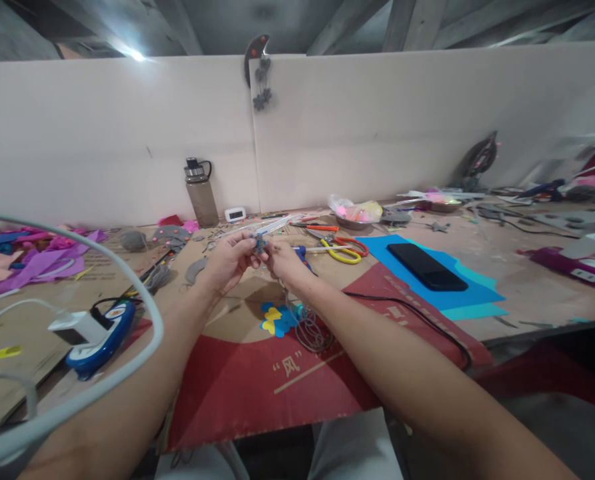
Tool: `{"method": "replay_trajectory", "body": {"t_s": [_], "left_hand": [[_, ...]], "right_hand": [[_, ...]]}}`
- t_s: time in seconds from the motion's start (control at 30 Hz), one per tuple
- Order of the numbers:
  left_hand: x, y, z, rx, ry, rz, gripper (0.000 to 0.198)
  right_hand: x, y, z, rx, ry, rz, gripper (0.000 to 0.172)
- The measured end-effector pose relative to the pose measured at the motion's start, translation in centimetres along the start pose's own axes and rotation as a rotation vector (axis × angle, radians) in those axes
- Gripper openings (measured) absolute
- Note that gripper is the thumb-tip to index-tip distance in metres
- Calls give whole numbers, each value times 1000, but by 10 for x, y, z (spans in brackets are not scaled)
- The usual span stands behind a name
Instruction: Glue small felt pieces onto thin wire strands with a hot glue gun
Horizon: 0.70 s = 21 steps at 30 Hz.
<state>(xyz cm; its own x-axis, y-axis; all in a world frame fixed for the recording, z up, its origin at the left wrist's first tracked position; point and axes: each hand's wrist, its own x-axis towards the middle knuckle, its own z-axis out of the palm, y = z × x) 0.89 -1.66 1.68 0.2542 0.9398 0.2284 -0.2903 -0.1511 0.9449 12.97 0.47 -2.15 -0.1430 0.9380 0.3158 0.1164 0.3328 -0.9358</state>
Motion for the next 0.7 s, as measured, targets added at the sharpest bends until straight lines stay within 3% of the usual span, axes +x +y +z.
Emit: {"method": "replay_trajectory", "body": {"t_s": [0.1,0.17,0.23,0.4,0.47,0.6,0.7], "left_hand": [[4,-3,-5,-19,95,13,7],[7,-4,-12,-30,207,42,7],[11,-4,-20,-46,306,73,6],[15,-4,-35,-88,456,115,4],[16,-3,-40,-105,481,127,4],[19,-3,-50,-129,517,135,3],[20,-1,-54,-132,560,146,3]], "right_hand": [[1,-1,-4,-145,30,-54,22],[3,-4,-17,-289,180,-162,12],[5,-7,-36,-355,315,-234,20],[14,-11,-81,-405,437,-85,19],[17,-9,-87,-528,392,5,23],[14,4,-79,-763,152,145,39],[10,19,-72,-852,18,71,26]]}}
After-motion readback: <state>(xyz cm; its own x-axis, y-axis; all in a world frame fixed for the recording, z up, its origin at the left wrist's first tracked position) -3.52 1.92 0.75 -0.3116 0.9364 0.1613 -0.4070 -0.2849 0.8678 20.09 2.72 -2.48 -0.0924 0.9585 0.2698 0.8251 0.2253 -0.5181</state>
